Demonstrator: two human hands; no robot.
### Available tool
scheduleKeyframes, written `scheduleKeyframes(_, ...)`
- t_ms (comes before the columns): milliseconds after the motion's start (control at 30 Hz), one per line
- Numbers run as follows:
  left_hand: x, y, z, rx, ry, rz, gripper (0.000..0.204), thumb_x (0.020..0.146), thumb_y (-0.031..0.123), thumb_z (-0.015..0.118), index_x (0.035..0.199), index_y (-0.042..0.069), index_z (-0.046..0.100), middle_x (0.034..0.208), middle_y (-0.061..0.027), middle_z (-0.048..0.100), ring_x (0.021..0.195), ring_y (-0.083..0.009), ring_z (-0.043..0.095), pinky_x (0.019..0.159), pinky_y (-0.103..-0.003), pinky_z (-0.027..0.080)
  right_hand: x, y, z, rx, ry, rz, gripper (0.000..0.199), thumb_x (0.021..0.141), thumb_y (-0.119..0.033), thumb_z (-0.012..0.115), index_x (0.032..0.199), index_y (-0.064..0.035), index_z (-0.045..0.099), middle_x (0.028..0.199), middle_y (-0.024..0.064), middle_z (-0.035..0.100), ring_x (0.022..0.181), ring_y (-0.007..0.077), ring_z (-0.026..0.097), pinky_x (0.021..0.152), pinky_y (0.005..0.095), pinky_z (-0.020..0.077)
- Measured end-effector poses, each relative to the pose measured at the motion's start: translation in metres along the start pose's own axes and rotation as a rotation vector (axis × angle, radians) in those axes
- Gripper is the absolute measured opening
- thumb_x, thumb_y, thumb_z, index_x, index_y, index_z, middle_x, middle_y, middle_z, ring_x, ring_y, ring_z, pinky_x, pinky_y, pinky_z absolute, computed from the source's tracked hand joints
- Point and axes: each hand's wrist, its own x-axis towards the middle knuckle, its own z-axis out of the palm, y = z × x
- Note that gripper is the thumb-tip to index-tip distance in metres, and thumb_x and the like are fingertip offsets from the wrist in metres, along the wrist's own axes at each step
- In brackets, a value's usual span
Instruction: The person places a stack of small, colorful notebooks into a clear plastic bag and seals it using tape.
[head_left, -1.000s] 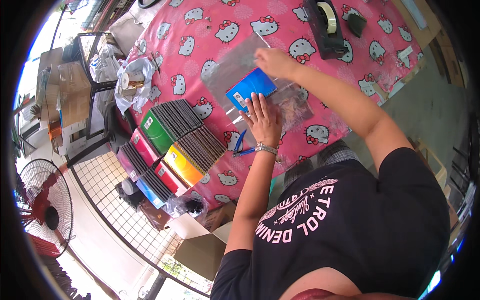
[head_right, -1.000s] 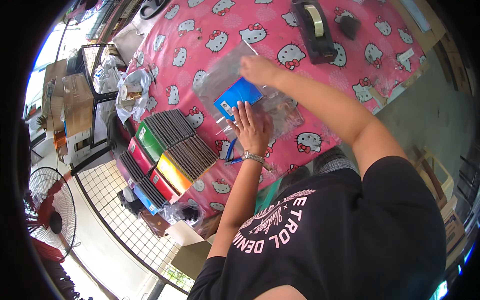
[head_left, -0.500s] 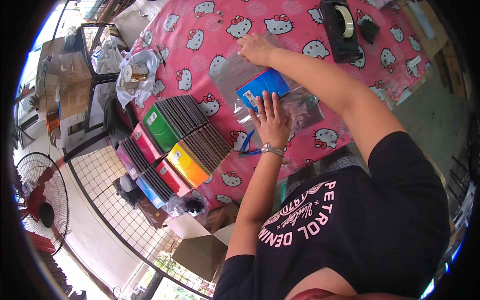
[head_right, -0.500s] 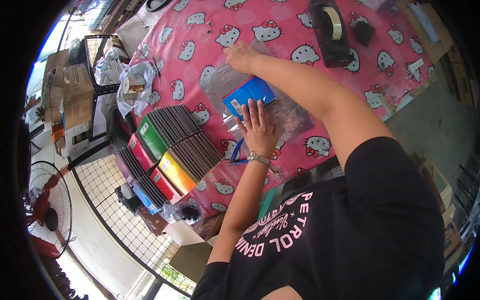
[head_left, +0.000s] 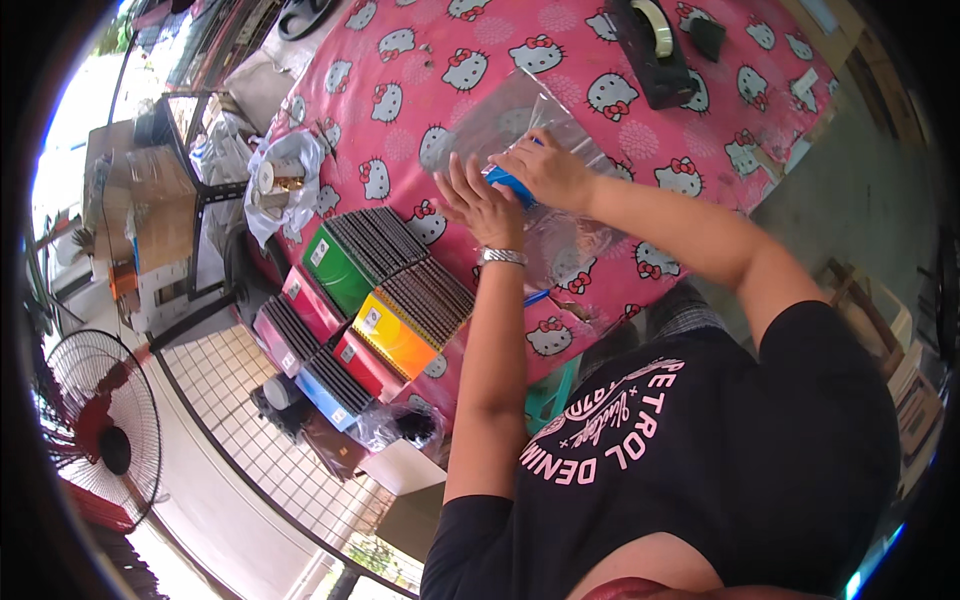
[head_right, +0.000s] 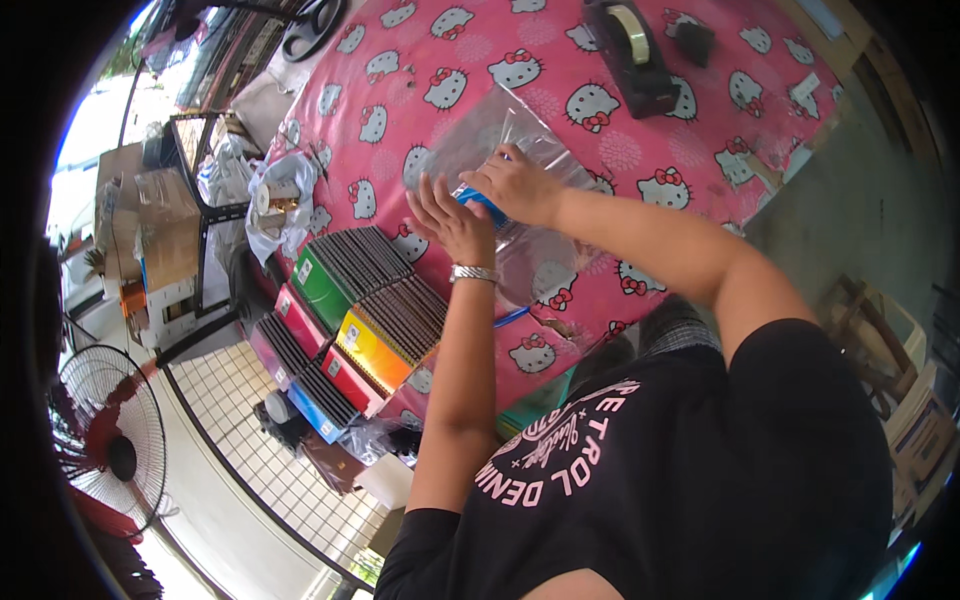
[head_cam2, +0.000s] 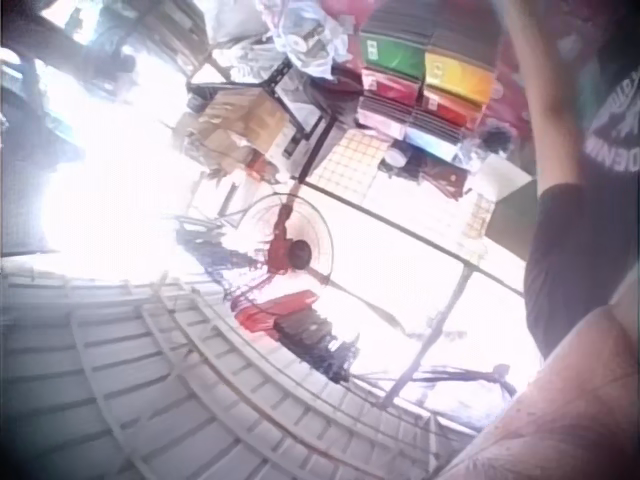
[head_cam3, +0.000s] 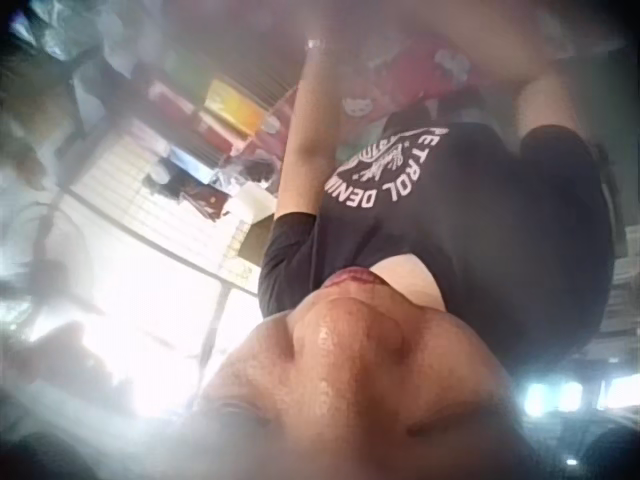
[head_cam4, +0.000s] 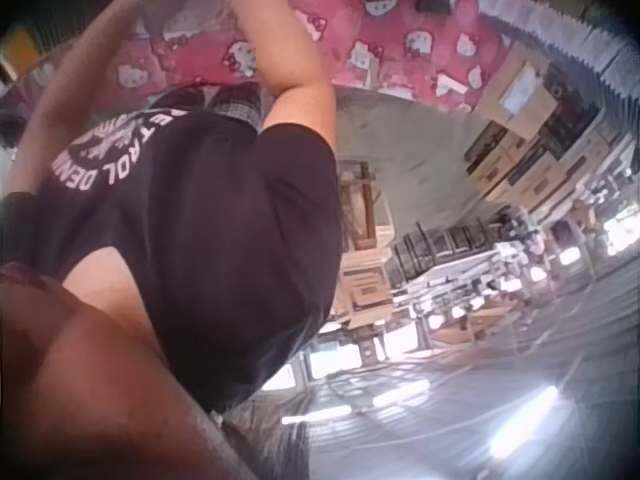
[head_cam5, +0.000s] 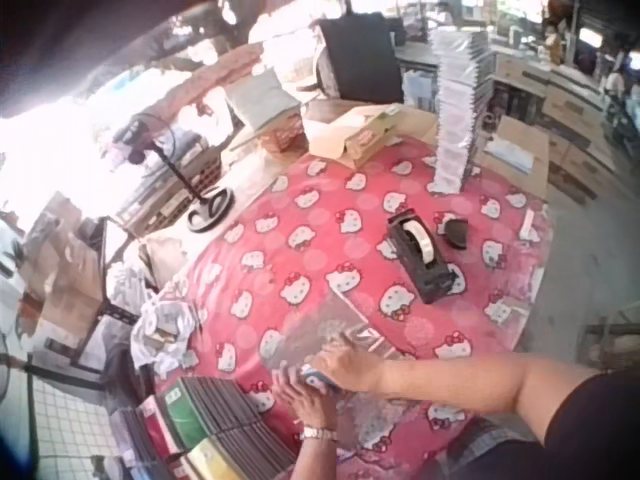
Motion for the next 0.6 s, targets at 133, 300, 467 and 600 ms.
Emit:
scheduleKeyframes(133, 0.03, -0.013, -0.042, 0.266, -0.468, 0.001, 0.027, 0.076, 0.018, 0.063, 0.104, 0.018, 0.066, 0.11, -0.0066, 0.059, 0.114, -0.028, 0.05, 0.101, -0.056, 0.025, -0.025, -0.007, 0.015, -0.183, 0.099, 0.101, 0.031, 0.089, -0.019, 0.051, 0.118, -0.0126, 0.059, 0.103, 0.0, 0.061, 0.106, 0.0158, 0.056, 0.101, 0.0418, 0.0304)
scheduleKeyframes(300, 0.0, 0.019, -0.067, 0.117, -0.346, 0.132, 0.035, 0.076, 0.018, 0.066, 0.109, 0.009, 0.062, 0.109, -0.0112, 0.058, 0.11, -0.0305, 0.051, 0.1, -0.047, 0.033, -0.039, -0.001, 0.018, -0.14, 0.075, 0.109, 0.023, 0.088, -0.018, 0.051, 0.105, -0.0113, 0.064, 0.112, 0.0016, 0.058, 0.114, 0.0168, 0.05, 0.103, 0.0453, 0.0298)
scheduleKeyframes(467, 0.001, -0.003, -0.003, -0.101, -0.349, 0.168, 0.053, 0.078, 0.012, 0.062, 0.128, 0.0, 0.047, 0.113, -0.0187, 0.055, 0.108, -0.0368, 0.052, 0.095, -0.043, 0.044, -0.004, -0.005, -0.008, -0.224, -0.053, 0.018, 0.017, 0.083, -0.023, 0.058, 0.095, -0.0162, 0.068, 0.12, 0.0034, 0.054, 0.125, 0.0189, 0.043, 0.112, 0.0505, 0.0215)
scheduleKeyframes(600, 0.004, 0.006, 0.006, -0.056, -0.342, 0.197, 0.04, 0.079, 0.01, 0.058, 0.118, -0.001, 0.056, 0.107, -0.0179, 0.058, 0.105, -0.0352, 0.053, 0.094, -0.042, 0.044, -0.019, 0.047, -0.054, -0.287, -0.011, 0.489, 0.016, 0.085, -0.023, 0.059, 0.096, -0.0162, 0.068, 0.123, 0.0043, 0.054, 0.126, 0.0207, 0.043, 0.111, 0.0566, 0.0203)
